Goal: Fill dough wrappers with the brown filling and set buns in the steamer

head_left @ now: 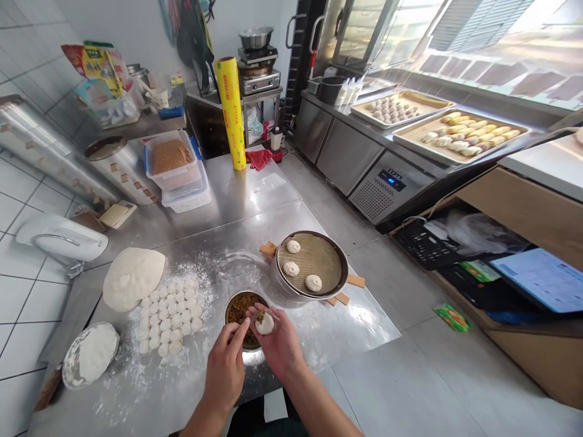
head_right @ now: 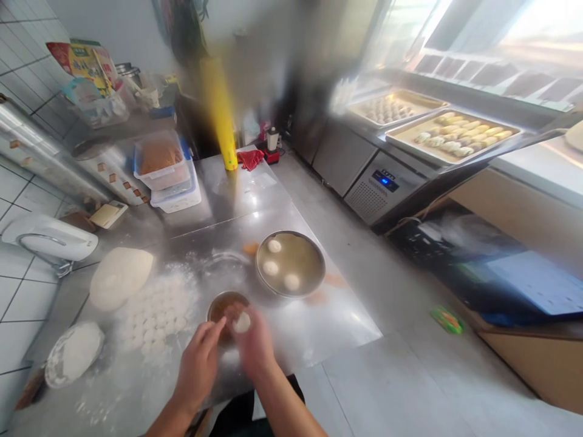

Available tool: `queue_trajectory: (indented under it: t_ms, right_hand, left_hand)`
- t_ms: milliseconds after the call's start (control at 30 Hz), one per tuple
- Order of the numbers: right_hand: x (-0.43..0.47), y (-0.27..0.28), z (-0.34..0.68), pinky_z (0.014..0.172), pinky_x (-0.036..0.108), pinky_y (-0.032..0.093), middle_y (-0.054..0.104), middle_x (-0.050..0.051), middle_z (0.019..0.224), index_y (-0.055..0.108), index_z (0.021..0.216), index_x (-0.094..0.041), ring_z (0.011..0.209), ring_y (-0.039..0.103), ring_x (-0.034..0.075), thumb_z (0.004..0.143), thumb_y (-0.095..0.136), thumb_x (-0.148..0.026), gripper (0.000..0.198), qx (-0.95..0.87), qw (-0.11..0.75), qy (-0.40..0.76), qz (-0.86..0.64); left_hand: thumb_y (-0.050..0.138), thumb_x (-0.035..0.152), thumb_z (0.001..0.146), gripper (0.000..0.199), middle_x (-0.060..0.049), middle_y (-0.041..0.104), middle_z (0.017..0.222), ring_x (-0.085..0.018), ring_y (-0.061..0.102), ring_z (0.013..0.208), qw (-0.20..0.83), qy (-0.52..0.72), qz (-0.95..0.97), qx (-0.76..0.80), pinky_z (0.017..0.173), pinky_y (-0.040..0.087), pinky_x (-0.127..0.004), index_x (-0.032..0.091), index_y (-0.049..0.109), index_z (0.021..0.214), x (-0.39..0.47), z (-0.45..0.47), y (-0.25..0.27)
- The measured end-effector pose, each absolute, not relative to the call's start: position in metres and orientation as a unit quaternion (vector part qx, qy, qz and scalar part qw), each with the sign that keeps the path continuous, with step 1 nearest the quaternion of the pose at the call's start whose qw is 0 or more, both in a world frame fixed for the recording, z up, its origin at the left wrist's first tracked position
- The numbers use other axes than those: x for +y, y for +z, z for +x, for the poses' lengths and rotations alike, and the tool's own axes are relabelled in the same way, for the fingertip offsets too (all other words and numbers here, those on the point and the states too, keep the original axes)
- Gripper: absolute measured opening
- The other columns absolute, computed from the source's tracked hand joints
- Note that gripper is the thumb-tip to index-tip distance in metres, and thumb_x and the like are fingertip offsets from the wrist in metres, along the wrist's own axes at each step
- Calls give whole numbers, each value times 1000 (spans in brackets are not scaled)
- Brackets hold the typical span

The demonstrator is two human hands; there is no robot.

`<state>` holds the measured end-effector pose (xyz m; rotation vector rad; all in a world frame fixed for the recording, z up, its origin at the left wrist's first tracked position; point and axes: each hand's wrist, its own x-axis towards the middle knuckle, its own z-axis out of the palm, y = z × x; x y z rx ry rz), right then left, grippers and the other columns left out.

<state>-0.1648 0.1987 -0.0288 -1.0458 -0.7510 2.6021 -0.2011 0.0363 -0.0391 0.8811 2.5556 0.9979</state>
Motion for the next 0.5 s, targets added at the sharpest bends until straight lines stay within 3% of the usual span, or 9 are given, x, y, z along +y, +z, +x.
queue_trajectory:
  t_ms: [167,333,500]
  right_hand:
    - [196,-13,-171,114,51,53,82,9,109,75,104,-22,116,73,31,86,75,-47,31,-199,113,901,-369]
    - [196,-11,-168,115,44,51,82,10,105,76,104,-17,108,74,26,88,73,-46,34,-165,122,903,-377]
    - [195,-7,-166,109,43,54,81,8,102,79,100,-19,104,73,26,84,79,-46,31,-169,134,903,-373]
  left_hand:
    - [41,2,99,70,-11,66,135,-24,66,124,-7,256,392,884,106,60,-42,37,49,159,28,-184,-56]
    - [40,5,101,69,-11,67,132,-25,68,119,27,216,405,888,99,63,-40,39,48,159,22,-183,-39]
    - [42,9,104,59,-13,67,130,-22,69,119,57,275,384,880,98,63,-35,33,53,156,29,-191,-20]
